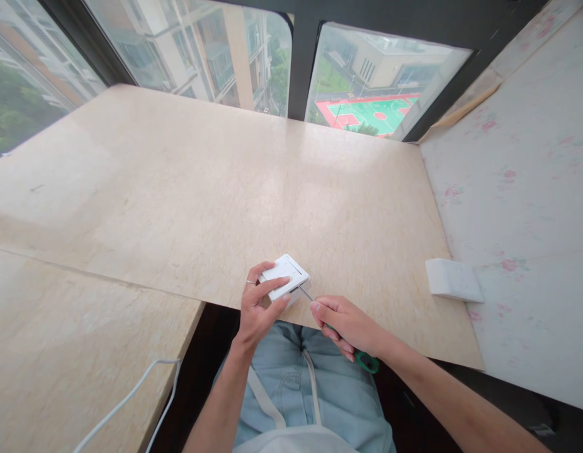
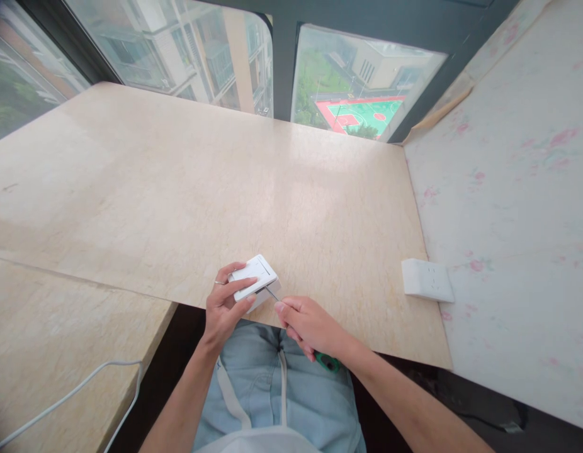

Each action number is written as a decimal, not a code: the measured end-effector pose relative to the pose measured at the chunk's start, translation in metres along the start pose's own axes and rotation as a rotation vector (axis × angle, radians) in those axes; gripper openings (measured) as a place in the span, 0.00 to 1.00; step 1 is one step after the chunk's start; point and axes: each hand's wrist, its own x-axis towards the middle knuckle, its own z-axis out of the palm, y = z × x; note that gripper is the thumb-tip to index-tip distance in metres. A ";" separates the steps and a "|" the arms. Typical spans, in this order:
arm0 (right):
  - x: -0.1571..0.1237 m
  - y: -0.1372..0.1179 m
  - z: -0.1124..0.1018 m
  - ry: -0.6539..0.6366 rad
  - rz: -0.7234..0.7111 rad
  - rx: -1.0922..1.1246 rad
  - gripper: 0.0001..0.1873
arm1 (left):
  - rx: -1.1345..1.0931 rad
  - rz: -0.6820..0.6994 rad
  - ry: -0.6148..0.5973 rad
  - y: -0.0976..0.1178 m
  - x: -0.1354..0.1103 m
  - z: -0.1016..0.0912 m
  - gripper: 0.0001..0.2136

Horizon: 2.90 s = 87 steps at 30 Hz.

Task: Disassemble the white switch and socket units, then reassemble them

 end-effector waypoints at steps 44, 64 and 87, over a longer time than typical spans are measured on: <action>-0.020 -0.051 -0.018 0.175 -0.168 -1.194 0.23 | 0.562 0.352 -0.994 0.051 0.091 -0.031 0.21; -0.042 -0.021 -0.029 0.208 -0.115 -1.098 0.21 | 0.686 0.494 -1.027 0.053 0.093 -0.034 0.15; 0.046 0.019 0.025 0.560 -0.836 -0.179 0.55 | 0.134 -0.161 -0.409 0.050 0.035 0.003 0.22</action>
